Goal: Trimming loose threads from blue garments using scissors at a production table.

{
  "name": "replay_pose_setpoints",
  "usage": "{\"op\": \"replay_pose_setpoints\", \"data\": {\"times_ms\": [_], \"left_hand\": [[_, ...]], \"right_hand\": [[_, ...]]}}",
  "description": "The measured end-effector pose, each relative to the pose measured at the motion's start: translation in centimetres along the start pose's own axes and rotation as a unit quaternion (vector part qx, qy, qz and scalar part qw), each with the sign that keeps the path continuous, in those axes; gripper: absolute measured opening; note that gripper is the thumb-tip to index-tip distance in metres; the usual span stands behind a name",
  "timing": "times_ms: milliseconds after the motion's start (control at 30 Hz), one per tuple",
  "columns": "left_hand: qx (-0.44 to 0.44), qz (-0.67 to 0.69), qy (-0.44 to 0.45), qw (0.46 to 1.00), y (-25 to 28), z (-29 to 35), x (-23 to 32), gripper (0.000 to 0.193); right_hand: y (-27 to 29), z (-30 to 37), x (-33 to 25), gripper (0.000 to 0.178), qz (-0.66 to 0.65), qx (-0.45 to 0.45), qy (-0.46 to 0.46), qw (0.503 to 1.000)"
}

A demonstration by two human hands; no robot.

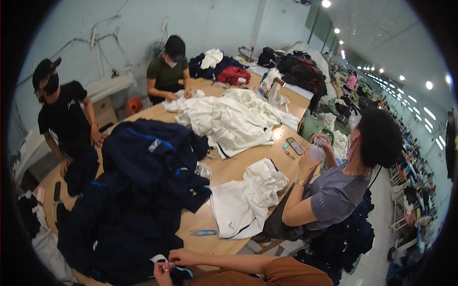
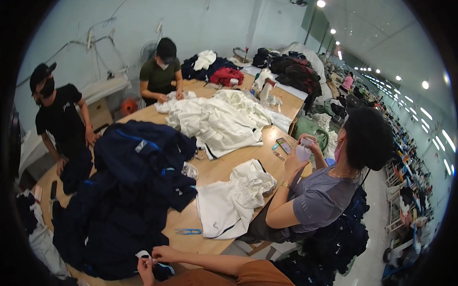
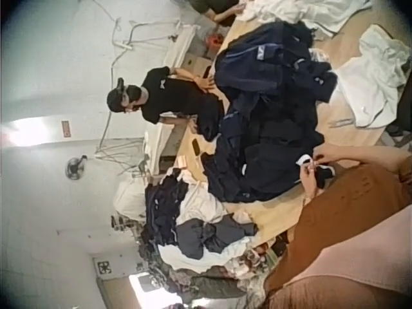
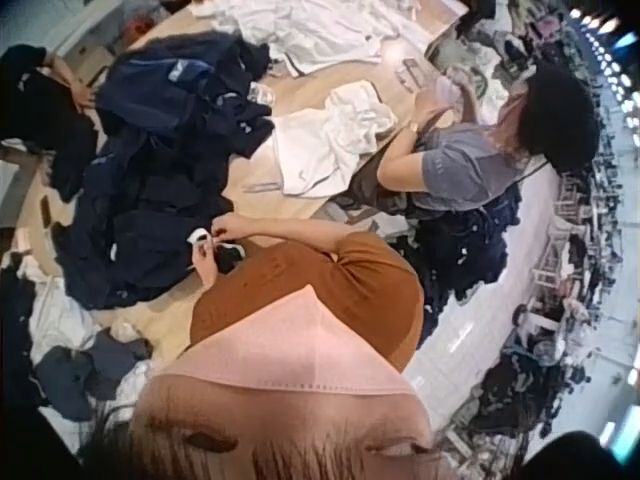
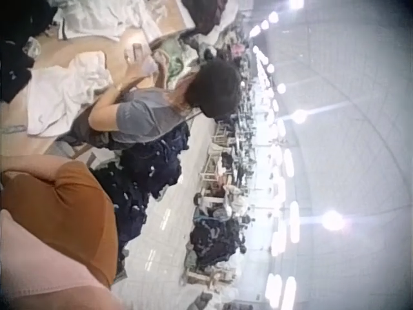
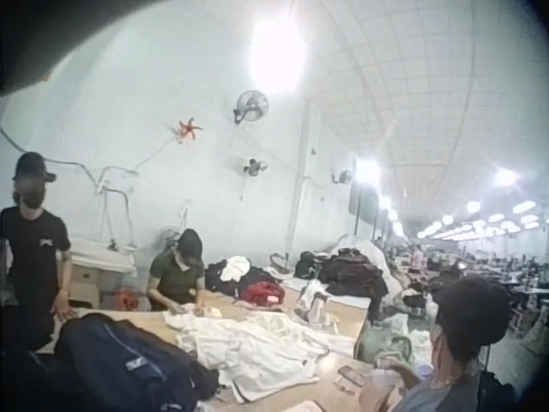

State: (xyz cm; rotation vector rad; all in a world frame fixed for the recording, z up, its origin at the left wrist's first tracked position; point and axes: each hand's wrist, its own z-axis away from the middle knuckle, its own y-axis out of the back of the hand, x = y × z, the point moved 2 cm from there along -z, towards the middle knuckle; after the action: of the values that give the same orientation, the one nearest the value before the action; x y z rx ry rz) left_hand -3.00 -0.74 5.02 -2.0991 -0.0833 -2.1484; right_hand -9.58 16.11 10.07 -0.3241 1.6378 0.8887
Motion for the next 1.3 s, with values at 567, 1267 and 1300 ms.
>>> {"op": "replay_pose_setpoints", "data": {"times_ms": [567,1267,1300], "left_hand": [[-0.051,-0.371,-0.015,0.927,-3.5,-0.4,8.2,0.011],[-0.050,0.013,0.283,0.958,-1.0,-1.5,4.0,0.014],[-0.054,-0.005,0.262,0.964,-1.0,-1.5,3.9,0.013]], "right_hand": [[-1.3,0.6,0.7,0.018,0.210,0.125,0.118,0.962],[-0.8,1.4,0.5,0.018,0.094,0.177,0.054,0.978],[-0.9,1.2,0.6,0.018,0.094,0.177,0.054,0.978]]}}
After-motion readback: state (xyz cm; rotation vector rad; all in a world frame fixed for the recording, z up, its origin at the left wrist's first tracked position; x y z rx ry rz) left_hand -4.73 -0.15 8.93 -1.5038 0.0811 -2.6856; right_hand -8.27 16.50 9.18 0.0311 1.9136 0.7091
